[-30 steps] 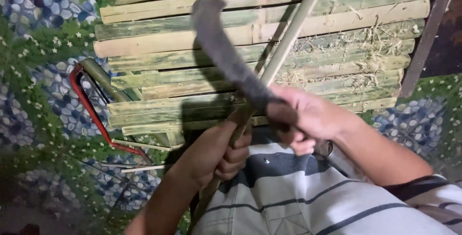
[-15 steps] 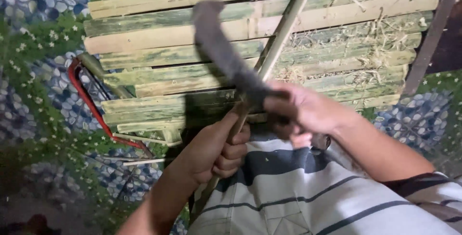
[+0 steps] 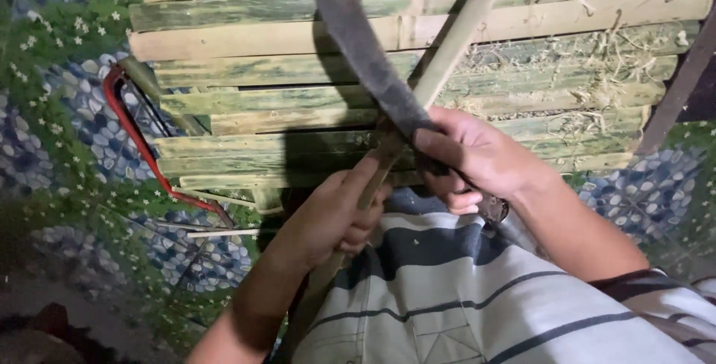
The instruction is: Shaping a bamboo stick by shaving off thin layers using a machete.
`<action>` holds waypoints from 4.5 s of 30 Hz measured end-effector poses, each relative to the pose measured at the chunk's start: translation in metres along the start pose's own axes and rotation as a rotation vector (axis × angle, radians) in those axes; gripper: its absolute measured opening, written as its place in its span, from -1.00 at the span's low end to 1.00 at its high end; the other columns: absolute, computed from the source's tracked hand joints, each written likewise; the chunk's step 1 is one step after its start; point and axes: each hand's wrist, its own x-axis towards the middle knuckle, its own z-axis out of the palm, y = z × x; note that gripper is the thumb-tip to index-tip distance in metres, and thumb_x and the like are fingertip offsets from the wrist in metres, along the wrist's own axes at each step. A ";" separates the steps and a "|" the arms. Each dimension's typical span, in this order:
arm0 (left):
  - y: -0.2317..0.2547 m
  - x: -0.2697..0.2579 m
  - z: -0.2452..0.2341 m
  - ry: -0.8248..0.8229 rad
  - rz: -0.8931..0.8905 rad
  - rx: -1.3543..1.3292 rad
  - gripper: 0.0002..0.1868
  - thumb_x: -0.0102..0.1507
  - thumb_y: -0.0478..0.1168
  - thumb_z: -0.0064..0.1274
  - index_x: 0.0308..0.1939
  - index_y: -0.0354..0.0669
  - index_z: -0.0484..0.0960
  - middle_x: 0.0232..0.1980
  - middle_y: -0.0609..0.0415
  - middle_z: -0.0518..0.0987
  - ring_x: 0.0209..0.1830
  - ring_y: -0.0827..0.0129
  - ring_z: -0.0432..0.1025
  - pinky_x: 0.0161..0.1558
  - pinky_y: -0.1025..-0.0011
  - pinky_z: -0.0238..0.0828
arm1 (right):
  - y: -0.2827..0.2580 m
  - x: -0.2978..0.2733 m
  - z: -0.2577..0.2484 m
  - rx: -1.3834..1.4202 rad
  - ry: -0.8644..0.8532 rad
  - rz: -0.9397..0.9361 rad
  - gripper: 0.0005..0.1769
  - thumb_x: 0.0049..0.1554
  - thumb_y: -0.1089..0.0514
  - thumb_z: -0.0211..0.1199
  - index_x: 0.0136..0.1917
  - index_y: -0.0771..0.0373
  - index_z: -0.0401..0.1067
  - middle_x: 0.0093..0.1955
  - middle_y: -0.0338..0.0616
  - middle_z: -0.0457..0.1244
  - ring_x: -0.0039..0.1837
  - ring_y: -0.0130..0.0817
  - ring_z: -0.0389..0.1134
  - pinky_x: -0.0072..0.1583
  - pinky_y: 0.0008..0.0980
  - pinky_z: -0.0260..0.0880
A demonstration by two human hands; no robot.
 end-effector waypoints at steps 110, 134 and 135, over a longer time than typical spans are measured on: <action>-0.031 -0.055 -0.039 0.227 -0.287 0.211 -0.39 0.26 0.15 -0.37 -0.75 -0.17 0.19 -0.84 0.20 0.05 -0.90 0.50 -0.19 -0.82 0.47 -0.30 | -0.026 -0.025 -0.044 -0.132 -0.190 -0.380 -0.67 0.29 0.14 -0.21 0.25 0.35 0.13 -0.54 -0.32 0.03 -0.64 -0.60 -0.12 -0.66 -0.67 -0.12; -0.041 -0.059 -0.066 0.114 -0.350 0.226 -0.39 0.21 0.07 -0.38 -0.36 -0.47 0.57 -0.79 0.17 0.17 -0.87 0.52 -0.10 -0.78 0.52 -0.27 | -0.036 -0.048 -0.045 0.029 0.103 -0.418 -0.63 0.23 0.04 -0.13 0.12 0.41 0.12 -0.57 -0.35 -0.07 -0.64 -0.63 -0.17 -0.62 -0.68 -0.22; -0.039 -0.062 -0.068 0.149 -0.373 0.275 -0.44 0.23 0.10 -0.35 -0.61 -0.32 0.37 -0.83 0.16 0.12 -0.91 0.50 -0.15 -0.83 0.49 -0.26 | -0.036 -0.048 -0.047 -0.029 0.137 -0.412 -0.61 0.23 0.02 -0.17 0.13 0.40 0.10 -0.57 -0.38 -0.09 -0.65 -0.64 -0.18 -0.63 -0.68 -0.23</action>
